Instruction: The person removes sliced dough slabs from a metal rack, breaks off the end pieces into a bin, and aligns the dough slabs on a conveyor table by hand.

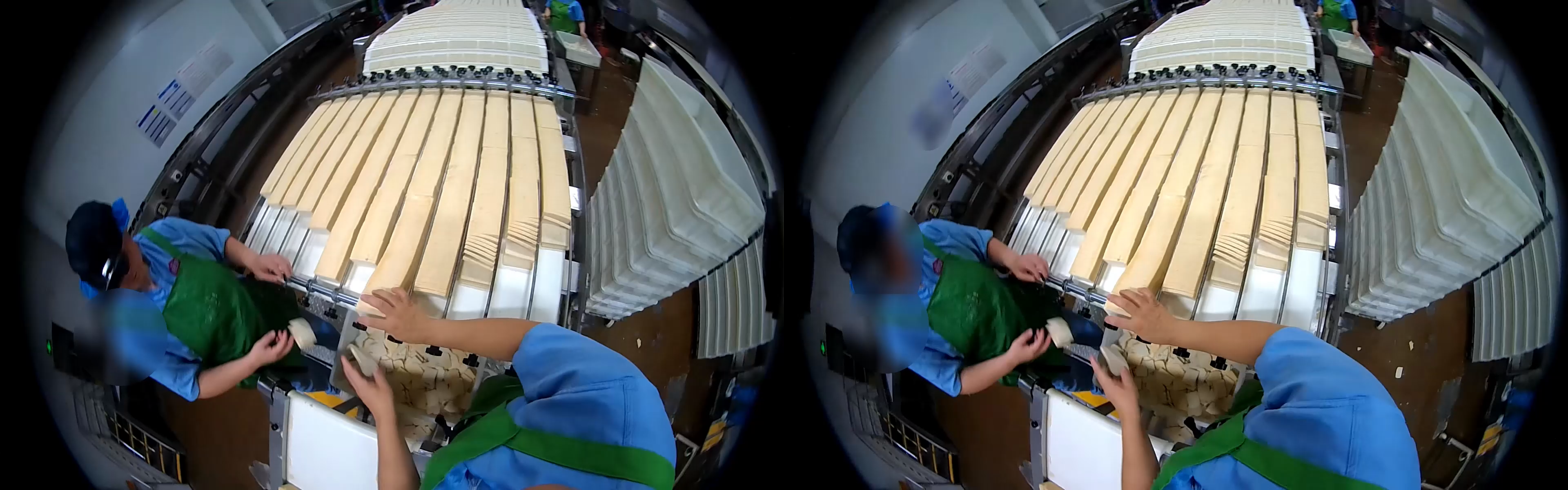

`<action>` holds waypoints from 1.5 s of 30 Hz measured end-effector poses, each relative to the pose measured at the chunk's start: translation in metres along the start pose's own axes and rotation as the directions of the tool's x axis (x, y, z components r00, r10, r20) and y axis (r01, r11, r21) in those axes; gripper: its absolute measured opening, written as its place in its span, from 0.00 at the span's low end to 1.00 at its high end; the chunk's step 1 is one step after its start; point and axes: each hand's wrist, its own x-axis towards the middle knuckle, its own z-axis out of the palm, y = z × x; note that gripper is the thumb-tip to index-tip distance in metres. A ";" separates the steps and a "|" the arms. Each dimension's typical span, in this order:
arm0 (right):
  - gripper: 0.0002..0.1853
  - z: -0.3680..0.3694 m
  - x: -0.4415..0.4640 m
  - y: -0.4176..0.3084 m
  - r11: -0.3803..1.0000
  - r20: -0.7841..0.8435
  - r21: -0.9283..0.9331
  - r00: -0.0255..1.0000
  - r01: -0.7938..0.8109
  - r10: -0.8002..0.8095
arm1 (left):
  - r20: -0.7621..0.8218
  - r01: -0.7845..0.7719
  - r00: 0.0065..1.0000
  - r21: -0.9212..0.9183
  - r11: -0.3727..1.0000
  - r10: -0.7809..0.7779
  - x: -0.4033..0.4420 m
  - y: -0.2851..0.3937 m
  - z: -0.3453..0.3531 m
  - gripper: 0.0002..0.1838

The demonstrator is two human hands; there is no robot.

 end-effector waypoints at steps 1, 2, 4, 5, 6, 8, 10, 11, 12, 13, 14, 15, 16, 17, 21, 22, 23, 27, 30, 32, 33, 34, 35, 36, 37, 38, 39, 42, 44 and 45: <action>0.18 0.003 0.000 -0.002 0.996 -0.014 0.061 0.998 -0.065 0.066 | 0.004 -0.020 1.000 0.056 0.998 0.019 -0.015 -0.017 -0.007 0.34; 0.14 0.005 -0.001 -0.004 0.984 -0.025 0.125 0.991 -0.126 0.131 | 0.025 0.037 0.999 0.056 0.998 -0.038 -0.032 -0.015 -0.018 0.34; 0.12 0.006 -0.001 -0.004 0.985 -0.029 0.110 0.991 -0.130 0.134 | 0.047 0.116 0.992 0.089 0.989 -0.120 -0.073 -0.031 -0.036 0.33; 0.10 0.006 -0.001 -0.004 0.987 -0.025 0.102 0.991 -0.127 0.130 | 0.047 0.136 0.989 0.118 0.984 -0.143 -0.094 -0.049 -0.044 0.32; 0.10 0.007 -0.001 -0.005 0.987 -0.032 0.099 0.991 -0.125 0.128 | 0.030 0.184 0.980 0.226 0.956 -0.196 -0.112 -0.048 -0.056 0.32; 0.10 0.007 -0.002 -0.006 0.976 0.009 0.135 0.985 -0.169 0.170 | 0.004 0.229 0.970 0.326 0.917 -0.244 -0.146 -0.049 -0.076 0.33; 0.10 0.006 -0.002 -0.008 0.976 0.004 0.135 0.985 -0.170 0.171 | -0.278 0.321 0.944 0.632 0.705 -0.179 -0.179 -0.066 -0.093 0.35; 0.10 0.006 -0.002 -0.008 0.975 0.003 0.139 0.984 -0.174 0.175 | -0.283 0.323 0.942 0.627 0.709 -0.178 -0.197 -0.092 -0.100 0.35; 0.10 0.009 -0.002 -0.007 0.976 0.006 0.136 0.985 -0.171 0.172 | -0.351 0.335 0.933 0.764 0.551 -0.081 -0.215 -0.130 -0.102 0.36; 0.10 0.007 -0.002 -0.008 0.978 0.006 0.135 0.987 -0.162 0.163 | -0.395 0.359 0.918 0.859 0.364 0.027 -0.229 -0.153 -0.104 0.38; 0.11 0.005 -0.002 -0.009 0.978 0.019 0.122 0.986 -0.167 0.166 | -0.412 0.521 0.851 0.744 0.419 -0.325 -0.239 -0.157 -0.108 0.43; 0.11 0.004 -0.002 -0.009 0.979 0.034 0.109 0.985 -0.171 0.168 | -0.420 0.529 0.846 0.736 0.421 -0.329 -0.242 -0.149 -0.113 0.43; 0.12 0.004 -0.001 -0.011 0.981 0.029 0.102 0.986 -0.165 0.163 | -0.060 0.172 0.970 0.854 0.491 -0.236 -0.245 -0.140 -0.118 0.26; 0.12 0.005 -0.002 -0.010 0.983 0.032 0.102 0.988 -0.153 0.150 | 0.313 -0.208 0.942 0.827 0.522 -0.122 -0.242 -0.116 -0.122 0.14; 0.12 0.010 -0.003 -0.007 0.986 0.031 0.090 0.990 -0.139 0.137 | 0.089 0.386 0.891 0.370 0.845 -0.446 -0.207 -0.073 -0.103 0.35; 0.12 0.011 -0.003 -0.008 0.986 0.024 0.076 0.989 -0.146 0.145 | 0.143 0.374 0.893 0.294 0.879 -0.428 -0.201 -0.068 -0.101 0.35; 0.12 0.011 -0.003 -0.009 0.986 0.017 0.064 0.988 -0.155 0.154 | 0.133 0.383 0.891 0.289 0.877 -0.433 -0.196 -0.061 -0.102 0.35; 0.12 0.015 -0.005 -0.006 0.983 0.037 0.082 0.986 -0.166 0.164 | 0.010 0.402 0.911 0.203 0.893 -0.412 -0.204 -0.078 -0.118 0.36; 0.12 0.014 -0.004 -0.009 0.983 0.051 0.065 0.984 -0.174 0.170 | -0.163 0.529 0.766 0.710 0.466 -0.622 -0.216 -0.075 -0.140 0.39; 0.13 0.015 -0.004 -0.010 0.977 0.051 0.068 0.979 -0.200 0.197 | -0.019 0.532 0.739 0.631 0.565 -0.673 -0.230 -0.114 -0.143 0.41; 0.13 0.016 -0.004 -0.009 0.978 0.071 0.081 0.980 -0.192 0.187 | 0.055 0.538 0.721 0.584 0.608 -0.691 -0.240 -0.125 -0.144 0.41; 0.13 0.017 -0.005 -0.009 0.978 0.043 0.084 0.981 -0.192 0.189 | 0.057 0.522 0.764 0.530 0.668 -0.643 -0.236 -0.112 -0.142 0.41; 0.13 0.019 -0.005 -0.008 0.977 0.017 0.090 0.981 -0.193 0.192 | 0.030 0.603 0.736 0.425 0.675 -0.677 -0.229 -0.099 -0.139 0.43; 0.13 0.023 -0.006 -0.005 0.984 -0.019 0.073 0.986 -0.163 0.165 | 0.021 0.577 0.779 0.367 0.729 -0.627 -0.224 -0.097 -0.135 0.42; 0.13 0.028 -0.007 -0.001 0.989 -0.050 0.058 0.989 -0.135 0.138 | 0.011 0.449 0.874 0.361 0.817 -0.485 -0.226 -0.116 -0.125 0.40; 0.12 0.034 -0.009 0.004 0.992 -0.065 0.024 0.990 -0.124 0.125 | -0.027 0.493 0.866 0.217 0.842 -0.500 -0.214 -0.110 -0.115 0.36; 0.12 0.038 -0.010 0.007 0.994 -0.070 -0.002 0.991 -0.112 0.112 | 0.006 0.540 0.841 0.037 0.841 -0.541 -0.206 -0.124 -0.102 0.34; 0.12 0.050 -0.015 0.023 0.995 -0.073 -0.073 0.995 -0.070 0.065 | -0.056 0.345 0.937 -0.006 0.939 -0.345 -0.196 -0.117 -0.068 0.26; 0.12 0.044 -0.012 0.022 0.996 -0.083 -0.045 0.994 -0.081 0.077 | 0.075 0.327 0.945 -0.169 0.930 -0.318 -0.184 -0.078 -0.067 0.20; 0.11 0.034 -0.009 0.016 0.995 -0.057 -0.030 0.994 -0.094 0.092 | 0.232 0.394 0.911 -0.250 0.884 -0.340 -0.183 -0.066 -0.071 0.16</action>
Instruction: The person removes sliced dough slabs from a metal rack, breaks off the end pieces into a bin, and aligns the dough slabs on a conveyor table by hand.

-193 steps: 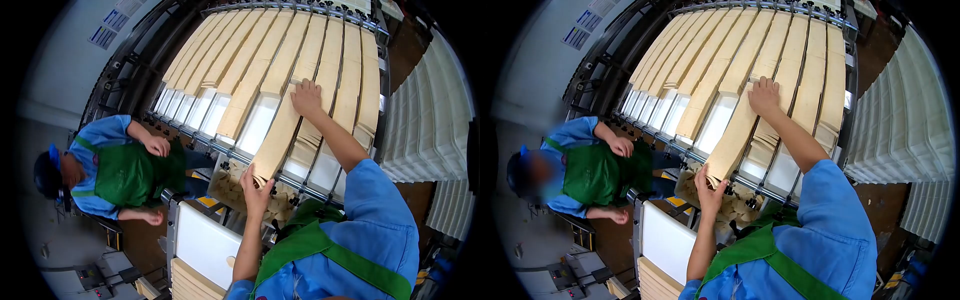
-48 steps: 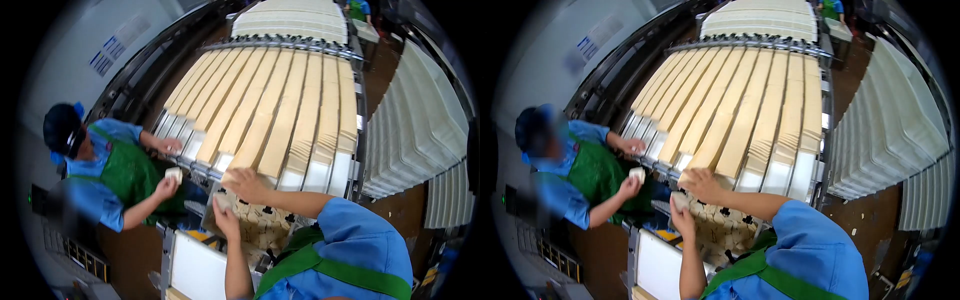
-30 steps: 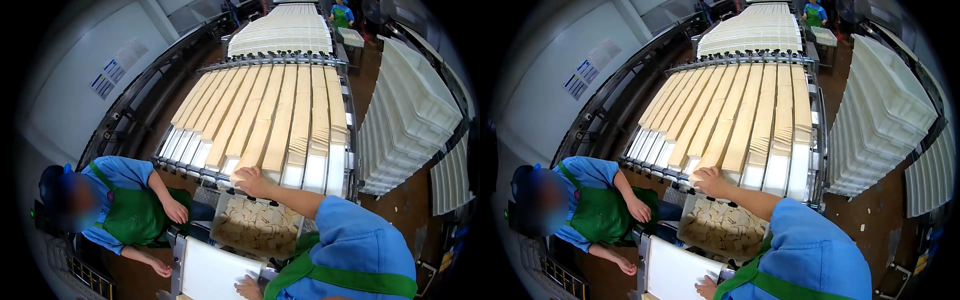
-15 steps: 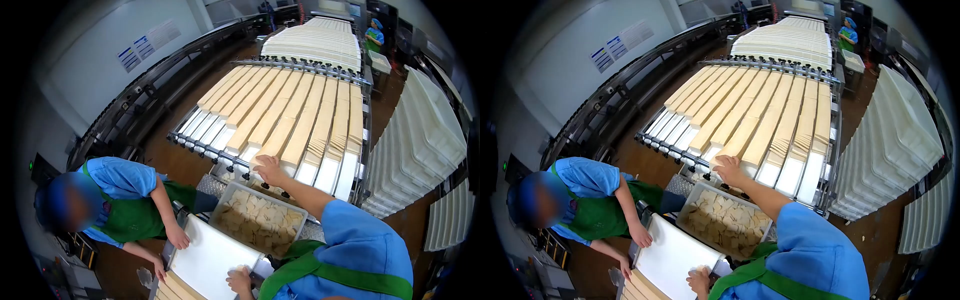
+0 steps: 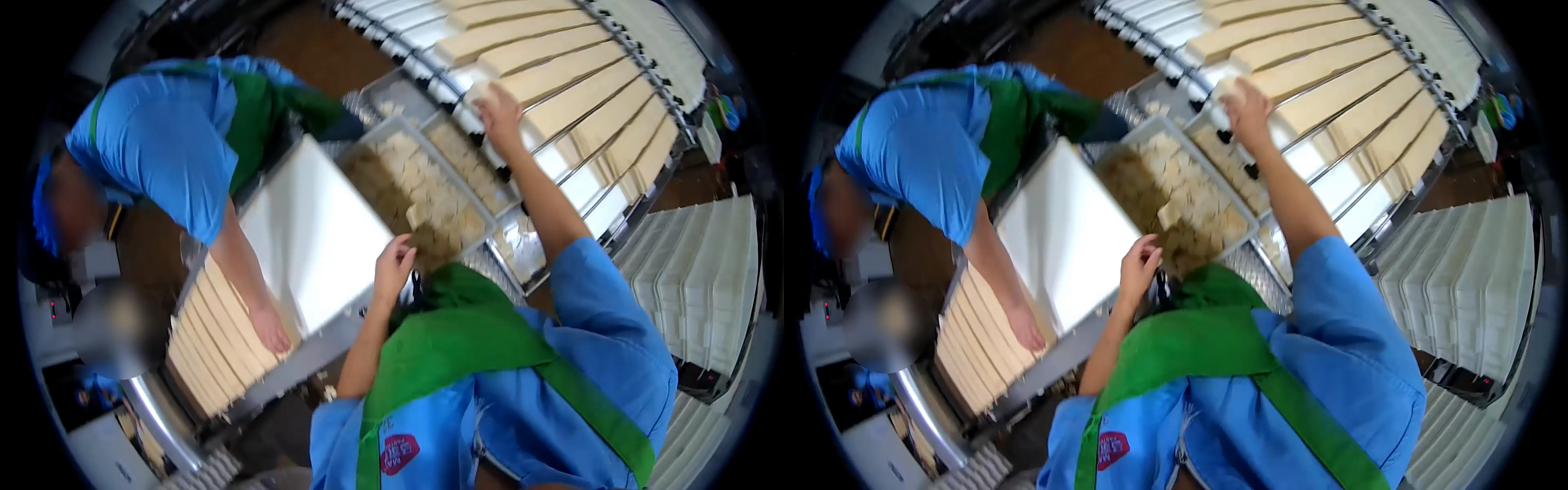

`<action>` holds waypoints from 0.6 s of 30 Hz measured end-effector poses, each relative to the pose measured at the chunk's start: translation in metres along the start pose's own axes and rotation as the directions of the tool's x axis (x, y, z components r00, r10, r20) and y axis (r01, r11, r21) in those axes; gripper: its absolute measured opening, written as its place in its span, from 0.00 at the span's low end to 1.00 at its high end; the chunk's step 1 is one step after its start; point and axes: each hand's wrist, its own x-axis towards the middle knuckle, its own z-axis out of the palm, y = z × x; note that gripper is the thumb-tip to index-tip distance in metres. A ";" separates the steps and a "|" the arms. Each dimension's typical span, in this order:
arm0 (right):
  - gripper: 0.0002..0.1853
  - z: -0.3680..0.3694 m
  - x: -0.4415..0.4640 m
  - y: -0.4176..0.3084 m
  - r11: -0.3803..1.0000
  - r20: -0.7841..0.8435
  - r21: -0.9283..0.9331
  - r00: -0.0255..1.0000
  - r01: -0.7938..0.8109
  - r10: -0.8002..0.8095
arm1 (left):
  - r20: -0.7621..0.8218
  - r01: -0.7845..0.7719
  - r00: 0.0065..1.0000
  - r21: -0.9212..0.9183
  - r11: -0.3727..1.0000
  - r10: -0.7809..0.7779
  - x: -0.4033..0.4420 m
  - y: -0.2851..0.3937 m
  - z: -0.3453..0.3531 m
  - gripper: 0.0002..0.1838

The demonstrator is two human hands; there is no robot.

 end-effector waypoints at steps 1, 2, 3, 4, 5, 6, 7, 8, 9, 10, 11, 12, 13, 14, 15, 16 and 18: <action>0.11 0.000 0.000 0.001 1.000 0.013 0.017 1.000 0.001 -0.001 | 0.054 -0.128 0.991 0.132 0.983 0.122 -0.003 0.004 0.000 0.13; 0.11 0.000 0.002 0.005 0.999 0.018 0.032 1.000 0.003 -0.003 | 0.128 -0.262 0.963 0.255 0.931 0.237 -0.005 0.009 -0.001 0.10; 0.10 0.001 0.002 0.007 0.999 0.020 0.046 1.000 -0.002 0.001 | 0.123 -0.185 0.979 0.228 0.956 0.161 -0.007 0.016 -0.001 0.07; 0.10 0.001 0.002 0.006 0.998 0.017 0.057 1.000 -0.006 0.005 | 0.104 -0.167 0.984 0.234 0.958 0.146 -0.008 0.013 -0.001 0.07; 0.10 0.000 0.002 0.006 0.999 0.032 0.041 0.999 -0.020 0.019 | 0.108 -0.173 0.983 0.229 0.958 0.152 -0.007 0.011 -0.002 0.07; 0.10 0.001 0.001 0.005 0.998 0.035 0.056 0.999 -0.014 0.012 | 0.114 -0.184 0.980 0.222 0.957 0.162 -0.007 0.010 -0.003 0.07; 0.10 0.001 0.001 0.004 0.999 0.037 0.034 0.999 -0.023 0.022 | 0.134 -0.220 0.973 0.259 0.941 0.190 -0.008 0.010 -0.003 0.07; 0.10 0.001 0.001 0.005 0.999 0.038 0.007 0.999 -0.031 0.031 | 0.125 -0.216 0.974 0.261 0.941 0.189 -0.009 0.009 -0.004 0.07; 0.10 0.002 0.001 0.006 0.999 0.031 0.010 0.999 -0.030 0.030 | 0.152 -0.284 0.957 0.308 0.908 0.248 -0.010 0.011 -0.004 0.07; 0.10 0.002 0.001 0.009 1.000 0.035 0.012 0.999 -0.026 0.026 | 0.182 -0.349 0.936 0.349 0.870 0.302 -0.011 0.012 -0.003 0.08; 0.10 0.003 0.002 0.012 1.000 0.024 0.026 1.000 -0.016 0.016 | 0.177 -0.342 0.938 0.349 0.873 0.297 -0.012 0.013 -0.003 0.08; 0.10 0.005 0.001 0.012 0.999 0.017 0.043 1.000 -0.008 0.007 | 0.189 -0.270 0.956 0.279 0.922 0.223 -0.012 0.012 -0.005 0.08; 0.11 0.007 0.000 0.013 0.999 0.021 0.039 1.000 -0.020 0.019 | 0.205 -0.185 0.968 0.210 0.960 0.142 -0.014 0.011 -0.008 0.09; 0.11 0.007 -0.001 0.014 0.999 0.027 0.035 0.999 -0.032 0.031 | 0.195 -0.085 0.978 0.063 0.994 0.072 -0.015 0.003 -0.012 0.10; 0.11 0.007 -0.002 0.015 0.999 0.036 0.022 0.999 -0.034 0.033 | 0.117 -0.056 0.991 -0.076 0.995 0.065 -0.018 0.003 -0.013 0.11; 0.11 0.009 -0.002 0.018 0.999 0.045 0.034 0.998 -0.036 0.035 | 0.037 -0.038 0.998 -0.214 0.976 0.047 -0.024 0.009 -0.017 0.11; 0.10 0.014 -0.003 0.023 1.000 0.043 -0.001 0.999 -0.023 0.023 | -0.011 -0.034 0.999 -0.129 0.991 0.032 -0.038 0.016 -0.035 0.11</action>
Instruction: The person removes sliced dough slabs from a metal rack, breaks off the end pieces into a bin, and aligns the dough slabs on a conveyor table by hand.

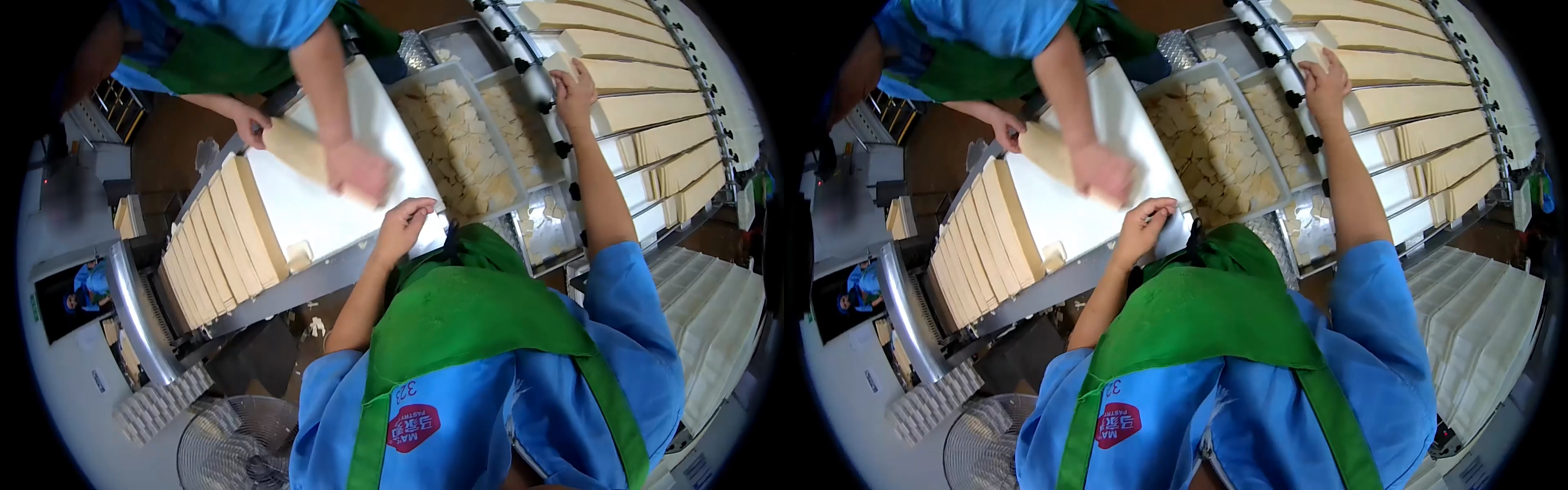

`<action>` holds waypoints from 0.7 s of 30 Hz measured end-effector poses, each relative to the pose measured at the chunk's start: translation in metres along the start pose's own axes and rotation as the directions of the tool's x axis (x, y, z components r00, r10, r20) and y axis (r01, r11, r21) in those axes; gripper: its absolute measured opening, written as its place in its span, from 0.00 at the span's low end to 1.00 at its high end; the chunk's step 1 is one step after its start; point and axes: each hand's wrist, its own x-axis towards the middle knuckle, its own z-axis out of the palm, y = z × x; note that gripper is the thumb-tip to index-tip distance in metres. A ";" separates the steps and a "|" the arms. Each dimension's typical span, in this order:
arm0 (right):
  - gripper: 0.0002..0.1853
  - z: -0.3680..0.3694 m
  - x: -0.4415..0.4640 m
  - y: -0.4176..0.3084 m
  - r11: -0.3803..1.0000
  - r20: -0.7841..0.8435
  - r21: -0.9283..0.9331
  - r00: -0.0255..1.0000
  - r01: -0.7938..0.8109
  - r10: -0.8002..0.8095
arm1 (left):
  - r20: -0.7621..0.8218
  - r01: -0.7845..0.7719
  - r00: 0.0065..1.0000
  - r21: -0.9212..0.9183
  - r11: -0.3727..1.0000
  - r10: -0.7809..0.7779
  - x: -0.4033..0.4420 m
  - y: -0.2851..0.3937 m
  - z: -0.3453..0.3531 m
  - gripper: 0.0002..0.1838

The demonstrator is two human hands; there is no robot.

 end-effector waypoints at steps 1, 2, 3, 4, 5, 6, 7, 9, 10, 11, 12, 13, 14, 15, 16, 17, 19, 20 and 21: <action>0.10 0.000 0.000 0.001 1.000 0.014 0.012 1.000 -0.003 0.003 | -0.032 0.030 0.999 0.025 0.999 -0.029 -0.009 0.001 -0.010 0.11; 0.10 0.000 0.000 0.001 1.000 0.009 0.001 1.000 0.005 -0.005 | -0.065 0.060 0.996 0.049 0.997 -0.057 -0.020 0.003 -0.020 0.10; 0.10 0.000 0.001 0.002 1.000 0.002 -0.008 1.000 0.014 -0.014 | -0.122 0.140 0.982 -0.016 0.990 -0.141 -0.033 0.005 -0.030 0.10; 0.10 0.001 0.001 0.006 1.000 0.012 0.007 1.000 0.012 -0.012 | -0.134 0.154 0.979 -0.011 0.988 -0.154 -0.047 0.002 -0.042 0.10; 0.10 0.002 0.001 0.010 1.000 0.003 0.005 1.000 0.024 -0.024 | -0.237 0.294 0.935 0.097 0.951 -0.265 -0.062 -0.005 -0.055 0.11; 0.10 0.005 0.001 0.013 0.999 -0.008 0.007 0.999 0.035 -0.035 | -0.351 0.437 0.866 0.188 0.880 -0.355 -0.076 -0.013 -0.068 0.14; 0.11 0.007 0.001 0.017 0.998 -0.006 0.026 0.999 0.050 -0.050 | -0.369 0.452 0.856 0.191 0.871 -0.363 -0.091 -0.025 -0.082 0.14; 0.10 0.006 0.004 0.018 0.997 0.002 0.021 0.998 0.069 -0.069 | -0.565 0.648 0.735 0.422 0.634 -0.375 -0.117 -0.054 -0.102 0.22; 0.10 0.006 0.004 0.018 0.996 -0.003 0.000 0.996 0.084 -0.084 | -0.578 0.658 0.725 0.419 0.625 -0.376 -0.124 -0.059 -0.104 0.22; 0.10 0.006 0.004 0.019 0.997 0.000 -0.012 0.997 0.082 -0.082 | -0.617 0.666 0.717 0.471 0.578 -0.323 -0.128 -0.065 -0.102 0.26; 0.09 0.004 0.004 0.016 0.996 0.002 -0.026 0.997 0.082 -0.082 | -0.650 0.673 0.711 0.517 0.529 -0.268 -0.131 -0.072 -0.099 0.30; 0.09 0.004 0.004 0.014 0.996 0.004 -0.017 0.996 0.089 -0.089 | -0.666 0.680 0.681 0.424 0.599 -0.302 -0.127 -0.072 -0.092 0.35; 0.09 0.003 0.004 0.012 0.996 -0.001 -0.024 0.997 0.080 -0.080 | -0.673 0.685 0.674 0.415 0.599 -0.304 -0.125 -0.073 -0.083 0.35; 0.09 0.001 0.005 0.009 0.997 -0.005 -0.032 0.997 0.071 -0.071 | -0.648 0.636 0.689 0.328 0.698 -0.324 -0.116 -0.053 -0.070 0.37; 0.09 0.000 0.006 0.010 0.997 -0.004 -0.027 0.997 0.078 -0.078 | -0.621 0.576 0.707 0.232 0.784 -0.337 -0.106 -0.038 -0.057 0.39; 0.09 0.001 0.006 0.010 0.997 -0.013 -0.015 0.997 0.079 -0.080 | -0.575 0.518 0.735 0.136 0.844 -0.359 -0.095 -0.032 -0.046 0.40; 0.09 0.003 0.005 0.013 0.997 -0.020 -0.017 0.997 0.078 -0.078 | -0.459 0.466 0.806 0.103 0.879 -0.374 -0.079 -0.024 -0.028 0.42; 0.09 0.004 0.005 0.015 0.996 -0.019 -0.007 0.996 0.085 -0.086 | -0.390 0.467 0.841 0.171 0.867 -0.376 -0.073 -0.020 -0.019 0.43; 0.09 0.005 0.006 0.017 0.997 -0.015 -0.005 0.997 0.076 -0.076 | -0.306 0.382 0.882 0.016 0.924 -0.359 -0.070 -0.019 -0.008 0.43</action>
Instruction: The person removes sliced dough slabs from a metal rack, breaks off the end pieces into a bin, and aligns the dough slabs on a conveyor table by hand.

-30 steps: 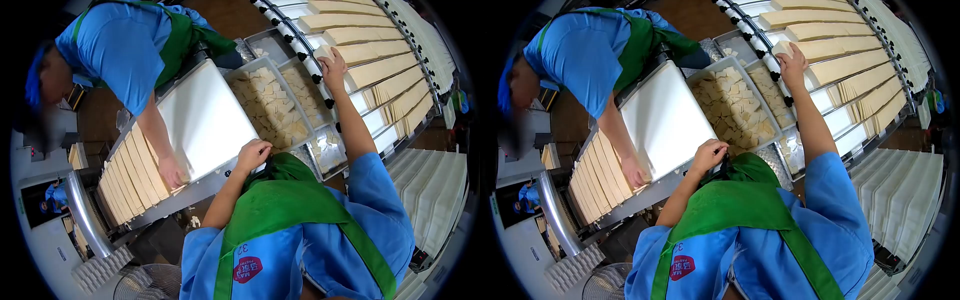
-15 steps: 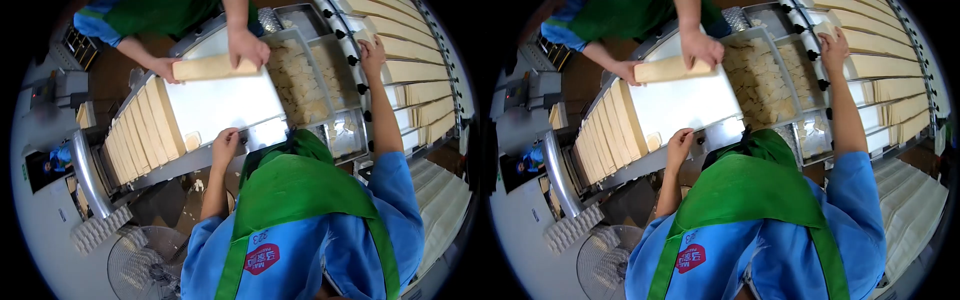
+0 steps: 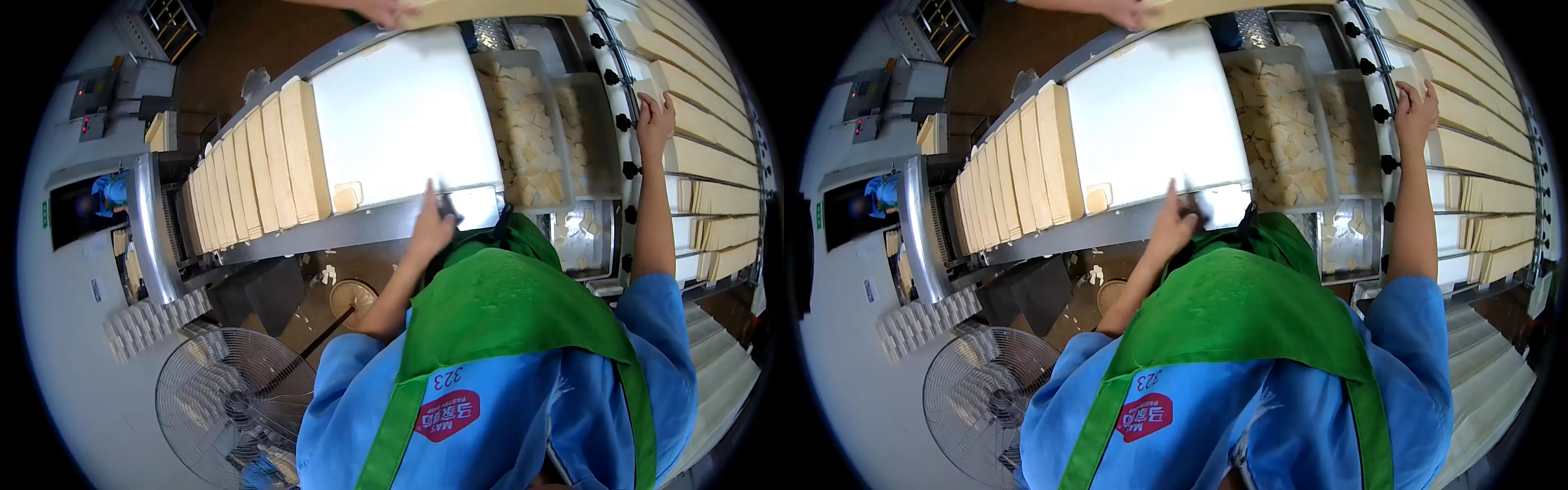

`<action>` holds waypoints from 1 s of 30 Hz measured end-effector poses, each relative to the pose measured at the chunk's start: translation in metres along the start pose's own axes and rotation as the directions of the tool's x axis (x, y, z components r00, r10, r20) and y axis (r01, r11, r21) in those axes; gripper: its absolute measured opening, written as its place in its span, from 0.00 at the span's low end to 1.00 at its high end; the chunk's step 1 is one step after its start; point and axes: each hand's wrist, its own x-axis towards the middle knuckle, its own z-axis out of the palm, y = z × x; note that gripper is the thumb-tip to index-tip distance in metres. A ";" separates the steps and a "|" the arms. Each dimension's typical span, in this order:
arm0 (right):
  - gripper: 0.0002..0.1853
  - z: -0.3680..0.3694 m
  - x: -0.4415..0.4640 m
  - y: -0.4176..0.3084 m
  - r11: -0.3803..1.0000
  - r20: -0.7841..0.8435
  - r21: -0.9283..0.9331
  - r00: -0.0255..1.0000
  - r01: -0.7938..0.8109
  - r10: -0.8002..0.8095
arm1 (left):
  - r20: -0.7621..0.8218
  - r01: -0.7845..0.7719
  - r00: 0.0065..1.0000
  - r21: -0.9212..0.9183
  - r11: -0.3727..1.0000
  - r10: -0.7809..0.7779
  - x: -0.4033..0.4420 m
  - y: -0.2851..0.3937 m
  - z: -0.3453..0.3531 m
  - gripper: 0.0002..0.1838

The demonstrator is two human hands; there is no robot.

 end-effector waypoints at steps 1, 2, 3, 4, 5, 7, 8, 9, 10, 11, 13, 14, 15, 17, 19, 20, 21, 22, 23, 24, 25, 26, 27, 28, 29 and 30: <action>0.09 0.001 0.000 0.002 1.000 0.004 0.001 1.000 -0.011 0.011 | 0.082 -0.035 0.995 -0.180 0.983 0.051 -0.001 0.005 0.010 0.44; 0.10 0.003 0.000 0.004 1.000 -0.005 -0.004 1.000 -0.012 0.012 | 0.174 -0.088 0.980 -0.035 0.996 0.093 -0.001 0.010 0.017 0.43; 0.10 0.002 0.001 -0.001 1.000 -0.008 0.006 1.000 -0.008 0.008 | 0.270 -0.153 0.955 0.107 0.982 0.119 0.000 0.015 0.021 0.43; 0.10 -0.002 0.002 -0.005 1.000 0.013 -0.020 1.000 -0.017 0.017 | 0.396 -0.106 0.918 0.163 0.981 0.033 0.002 0.030 0.021 0.42; 0.11 -0.005 0.002 -0.008 0.999 0.033 -0.046 0.999 -0.025 0.026 | 0.442 0.000 0.897 0.018 1.000 -0.008 -0.003 0.044 0.021 0.37; 0.11 -0.004 0.000 -0.004 0.995 0.042 -0.099 0.999 -0.007 0.012 | 0.418 -0.044 0.896 -0.252 0.967 0.150 -0.001 0.030 0.027 0.34; 0.11 -0.002 0.000 0.001 0.998 0.024 -0.067 1.000 0.017 -0.015 | 0.371 -0.044 0.918 -0.259 0.965 0.142 0.000 0.026 0.027 0.29; 0.12 0.000 0.002 0.002 0.999 0.003 -0.034 0.999 0.042 -0.042 | 0.356 -0.051 0.923 -0.258 0.965 0.144 0.001 0.025 0.022 0.29; 0.11 -0.002 0.001 0.002 0.995 0.018 -0.082 0.999 0.053 -0.051 | 0.291 -0.050 0.949 -0.248 0.967 0.124 0.004 0.023 0.015 0.26; 0.11 -0.003 0.001 0.002 0.994 0.027 -0.081 0.997 0.075 -0.073 | 0.225 -0.048 0.969 -0.239 0.970 0.103 0.005 0.021 0.010 0.22; 0.11 -0.003 0.002 0.004 0.987 0.059 -0.133 0.995 0.087 -0.080 | 0.058 -0.049 0.995 -0.377 0.925 0.076 0.008 0.016 -0.002 0.15; 0.11 -0.002 0.001 0.005 0.988 0.055 -0.121 0.995 0.093 -0.087 | -0.018 -0.070 0.998 -0.361 0.930 0.068 0.011 0.007 -0.009 0.15; 0.11 -0.001 -0.001 0.006 0.989 0.039 -0.141 0.998 0.054 -0.049 | -0.092 -0.089 0.994 -0.345 0.934 0.061 0.012 0.003 -0.019 0.14; 0.11 0.002 -0.002 0.013 0.988 0.016 -0.153 1.000 0.025 -0.023 | -0.249 -0.085 0.969 -0.301 0.950 0.008 0.012 -0.004 -0.039 0.13; 0.12 0.007 -0.002 0.013 0.891 0.085 -0.400 0.959 -0.215 0.270 | -0.394 -0.147 0.918 -0.227 0.963 0.048 0.013 -0.014 -0.060 0.13; 0.12 0.015 -0.002 0.005 0.783 0.060 -0.496 0.885 -0.374 0.461 | -0.405 -0.152 0.913 -0.229 0.962 0.048 0.012 -0.018 -0.071 0.13; 0.12 0.017 0.002 -0.001 0.790 0.062 -0.489 0.889 -0.369 0.453 | -0.431 -0.075 0.901 -0.274 0.959 -0.052 0.008 -0.019 -0.083 0.14; 0.12 0.017 0.005 -0.005 0.744 0.090 -0.527 0.843 -0.412 0.530 | -0.451 -0.002 0.879 -0.321 0.947 -0.151 0.004 -0.021 -0.096 0.15; 0.13 0.016 0.008 -0.008 0.692 0.112 -0.565 0.789 -0.449 0.603 | -0.461 -0.010 0.875 -0.325 0.946 -0.149 0.002 -0.030 -0.108 0.15; 0.13 0.014 0.008 -0.010 0.700 0.111 -0.558 0.796 -0.446 0.595 | -0.619 -0.013 0.784 0.052 0.999 0.043 0.002 -0.048 -0.120 0.19; 0.13 0.013 0.007 -0.009 0.682 0.069 -0.567 0.797 -0.463 0.599 | -0.682 0.051 0.678 0.416 0.908 0.274 0.002 -0.060 -0.131 0.25; 0.12 0.013 0.006 -0.007 0.662 0.030 -0.577 0.798 -0.478 0.602 | -0.692 0.054 0.670 0.408 0.912 0.269 -0.001 -0.072 -0.140 0.25; 0.12 0.016 0.009 -0.005 0.670 0.032 -0.574 0.805 -0.470 0.592 | -0.750 0.204 0.648 0.337 0.919 0.132 -0.004 -0.081 -0.147 0.31; 0.12 0.019 0.013 -0.005 0.632 0.086 -0.609 0.752 -0.480 0.654 | -0.796 0.346 0.605 0.259 0.902 -0.004 -0.006 -0.086 -0.155 0.37; 0.12 0.023 0.015 -0.006 0.590 0.133 -0.645 0.689 -0.486 0.713 | -0.800 0.345 0.599 0.252 0.904 -0.006 -0.008 -0.090 -0.162 0.37; 0.11 0.019 0.015 -0.023 0.597 0.097 -0.719 0.799 -0.357 0.594 | -0.790 0.376 0.611 0.225 0.899 -0.057 -0.008 -0.093 -0.169 0.41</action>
